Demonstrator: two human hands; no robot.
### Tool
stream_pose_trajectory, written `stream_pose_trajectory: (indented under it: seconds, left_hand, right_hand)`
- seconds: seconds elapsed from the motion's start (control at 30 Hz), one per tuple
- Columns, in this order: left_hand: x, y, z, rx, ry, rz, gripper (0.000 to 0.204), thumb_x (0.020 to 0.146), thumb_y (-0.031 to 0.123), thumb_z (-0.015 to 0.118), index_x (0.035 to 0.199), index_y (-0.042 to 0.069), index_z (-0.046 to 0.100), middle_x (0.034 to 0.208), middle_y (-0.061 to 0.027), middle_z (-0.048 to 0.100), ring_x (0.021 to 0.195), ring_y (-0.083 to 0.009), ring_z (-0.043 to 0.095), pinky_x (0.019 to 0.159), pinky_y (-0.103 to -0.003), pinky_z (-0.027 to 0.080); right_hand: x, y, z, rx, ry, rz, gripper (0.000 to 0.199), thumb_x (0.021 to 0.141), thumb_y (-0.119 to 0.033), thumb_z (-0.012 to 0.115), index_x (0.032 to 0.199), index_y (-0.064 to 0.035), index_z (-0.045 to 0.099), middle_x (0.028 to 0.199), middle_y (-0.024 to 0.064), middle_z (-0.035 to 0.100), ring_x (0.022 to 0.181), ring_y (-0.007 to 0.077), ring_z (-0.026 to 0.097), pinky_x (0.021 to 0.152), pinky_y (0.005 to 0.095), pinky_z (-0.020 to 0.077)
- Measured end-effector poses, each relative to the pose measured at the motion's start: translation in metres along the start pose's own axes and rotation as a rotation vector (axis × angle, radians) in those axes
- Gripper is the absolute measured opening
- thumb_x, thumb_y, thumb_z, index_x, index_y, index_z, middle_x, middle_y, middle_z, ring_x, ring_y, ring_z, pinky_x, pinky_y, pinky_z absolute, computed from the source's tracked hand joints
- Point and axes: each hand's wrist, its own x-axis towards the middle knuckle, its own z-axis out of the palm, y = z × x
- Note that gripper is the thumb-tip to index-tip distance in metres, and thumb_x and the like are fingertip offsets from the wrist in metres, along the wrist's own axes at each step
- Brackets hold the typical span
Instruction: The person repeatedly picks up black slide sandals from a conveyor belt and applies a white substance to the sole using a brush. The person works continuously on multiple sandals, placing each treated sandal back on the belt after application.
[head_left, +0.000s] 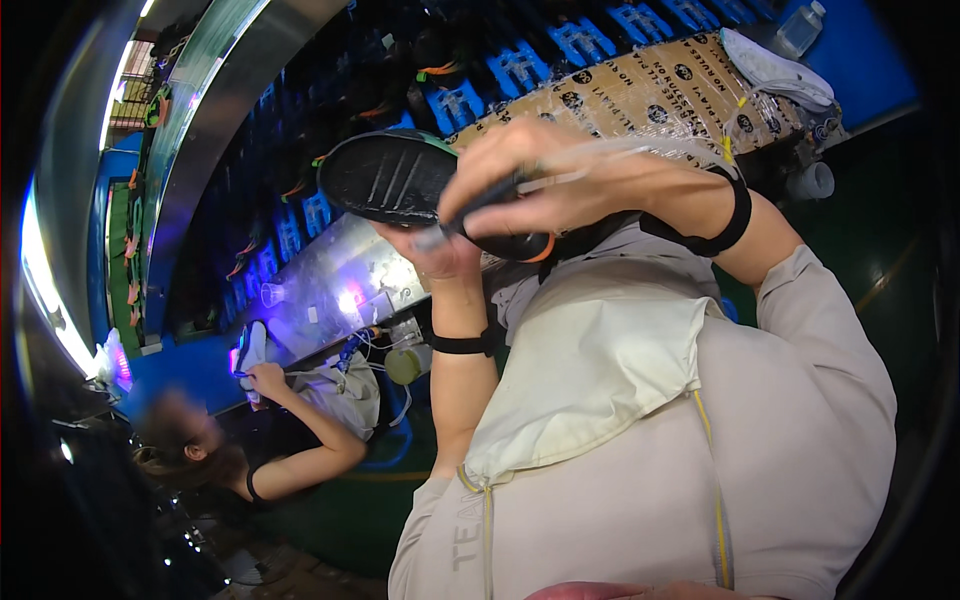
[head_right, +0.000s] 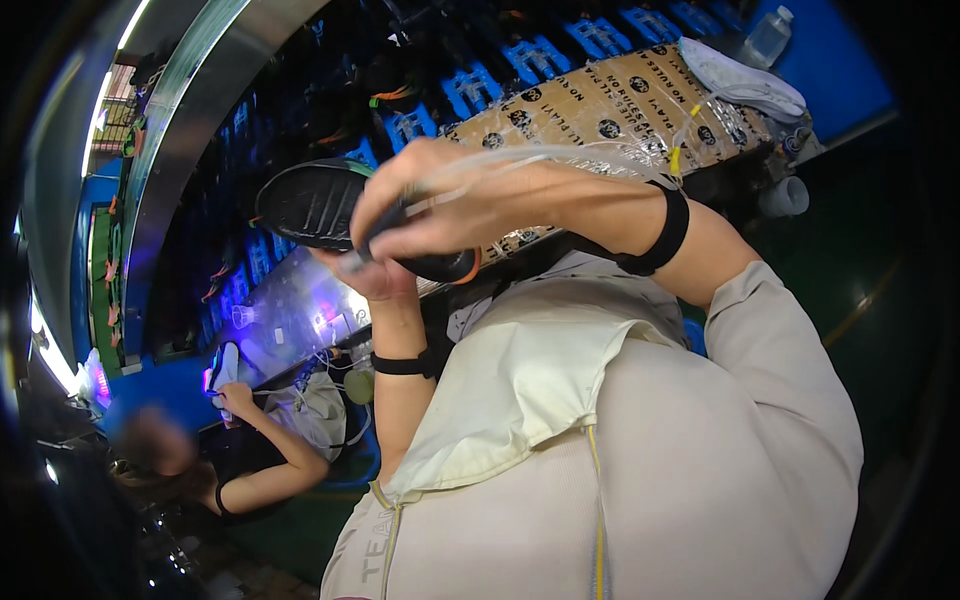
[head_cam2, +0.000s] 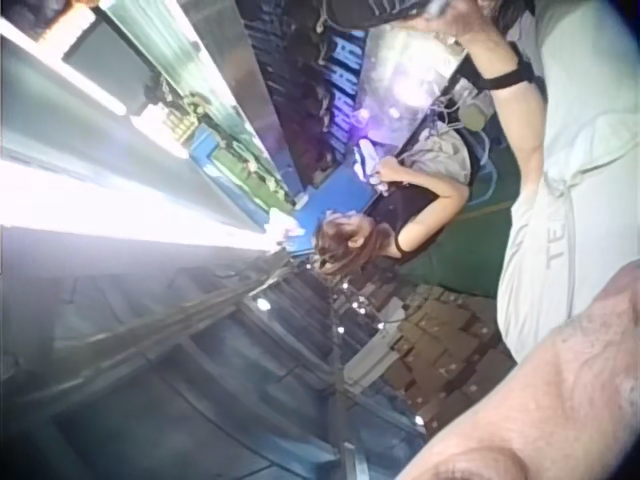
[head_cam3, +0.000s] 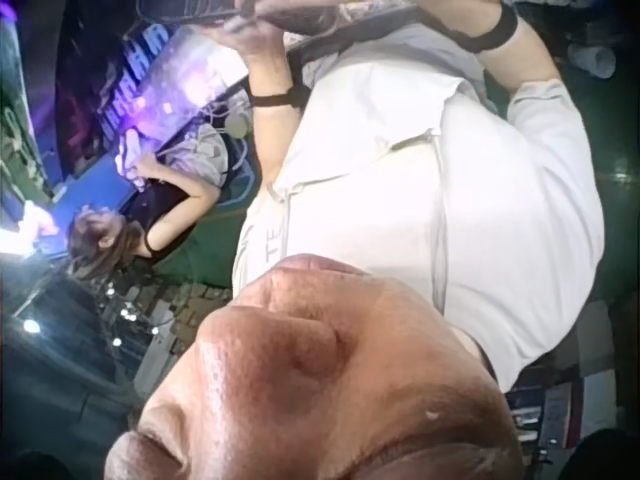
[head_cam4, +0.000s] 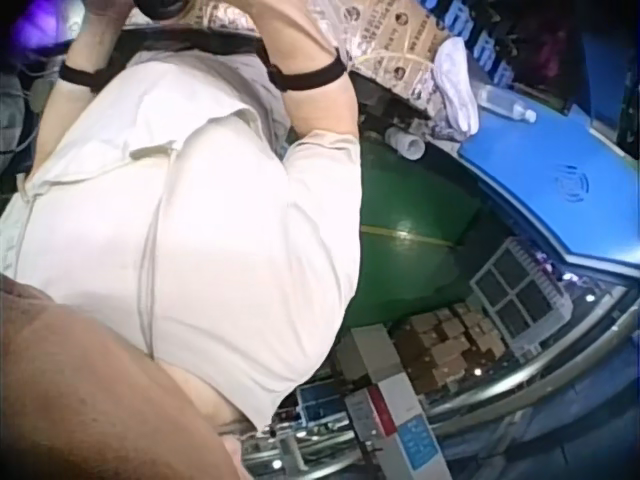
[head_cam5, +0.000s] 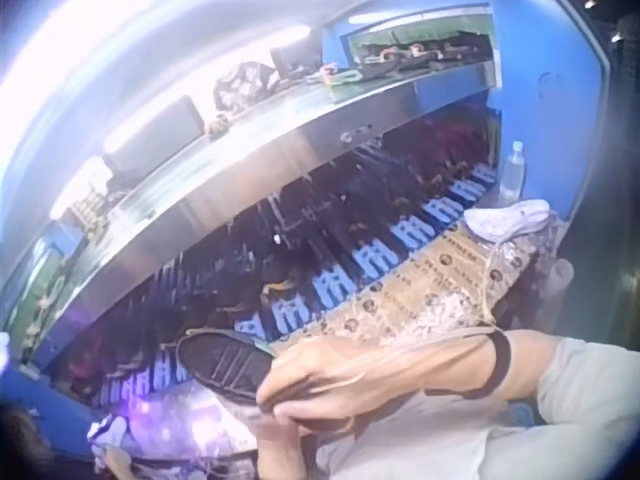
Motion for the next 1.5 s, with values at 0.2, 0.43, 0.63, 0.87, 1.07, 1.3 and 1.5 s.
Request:
stream_pose_trajectory:
  seconds: [0.2, 0.43, 0.63, 0.87, 1.07, 1.3, 1.5]
  left_hand:
    - [0.018, 0.018, 0.011, -0.078, -0.137, -0.141, 0.09, 0.09, 0.077, 0.059, 0.143, 0.004, 0.059, 0.128, -0.0214, 0.066, 0.118, -0.0388, 0.064, 0.113, -0.053, 0.049]
    - [0.034, 0.049, 0.015, 0.034, -0.244, -0.044, 0.095, 0.088, 0.075, 0.063, 0.139, -0.005, 0.052, 0.126, -0.0187, 0.065, 0.126, -0.0389, 0.062, 0.113, -0.055, 0.048]
    - [0.049, 0.063, 0.03, -0.087, -0.383, 0.002, 0.098, 0.092, 0.081, 0.056, 0.143, -0.003, 0.057, 0.13, -0.0246, 0.061, 0.12, -0.0396, 0.063, 0.116, -0.056, 0.047]
    - [0.061, 0.077, 0.038, -0.049, -0.52, 0.005, 0.109, 0.088, 0.087, 0.055, 0.148, -0.004, 0.054, 0.139, -0.0268, 0.061, 0.126, -0.0414, 0.062, 0.118, -0.058, 0.044]
    - [0.067, 0.086, 0.05, 0.056, -0.587, -0.093, 0.128, 0.079, 0.1, 0.049, 0.151, -0.006, 0.05, 0.141, -0.0306, 0.061, 0.127, -0.0443, 0.064, 0.118, -0.061, 0.044]
    - [0.095, 0.082, 0.078, 0.524, -0.474, -0.255, 0.117, 0.091, 0.091, 0.043, 0.156, -0.005, 0.043, 0.146, -0.0354, 0.057, 0.125, -0.051, 0.065, 0.11, -0.06, 0.053]
    - [0.12, 0.067, 0.095, 0.829, -0.386, -0.385, 0.064, 0.114, 0.056, 0.04, 0.145, 0.005, 0.064, 0.131, -0.005, 0.075, 0.113, -0.0104, 0.072, 0.094, -0.026, 0.058]
  right_hand:
    - [0.001, -0.008, 0.016, -0.181, 0.006, -0.066, 0.019, 0.086, -0.015, 0.079, 0.101, -0.0031, 0.08, 0.098, 0.0176, 0.078, 0.087, 0.0348, 0.075, 0.083, 0.0423, 0.0596]
    - [0.002, -0.011, 0.021, -0.293, 0.021, -0.196, 0.026, 0.087, -0.01, 0.084, 0.111, -0.0021, 0.078, 0.101, 0.0147, 0.077, 0.094, 0.0293, 0.073, 0.082, 0.0391, 0.0573]
    - [0.005, -0.012, 0.017, -0.108, 0.151, -0.055, 0.026, 0.09, -0.008, 0.082, 0.115, -0.004, 0.079, 0.103, 0.0142, 0.078, 0.094, 0.0291, 0.075, 0.082, 0.0394, 0.0578]
    - [0.007, -0.021, 0.004, -0.154, 0.149, -0.1, 0.029, 0.088, -0.01, 0.084, 0.115, -0.0027, 0.079, 0.104, 0.0149, 0.078, 0.093, 0.0326, 0.074, 0.079, 0.0399, 0.0578]
    - [0.011, -0.027, -0.01, -0.213, -0.086, -0.057, 0.027, 0.089, -0.008, 0.082, 0.115, -0.0033, 0.078, 0.1, 0.0153, 0.077, 0.092, 0.0336, 0.074, 0.078, 0.0396, 0.0577]
    - [0.018, -0.022, -0.025, -0.342, -0.165, -0.095, 0.028, 0.089, -0.012, 0.083, 0.116, -0.0048, 0.08, 0.101, 0.0153, 0.077, 0.092, 0.0338, 0.074, 0.08, 0.0393, 0.0598]
    - [0.02, -0.009, -0.029, -0.575, -0.226, -0.15, 0.031, 0.089, -0.011, 0.083, 0.12, -0.0078, 0.079, 0.102, 0.0124, 0.077, 0.091, 0.033, 0.073, 0.079, 0.0416, 0.0593]
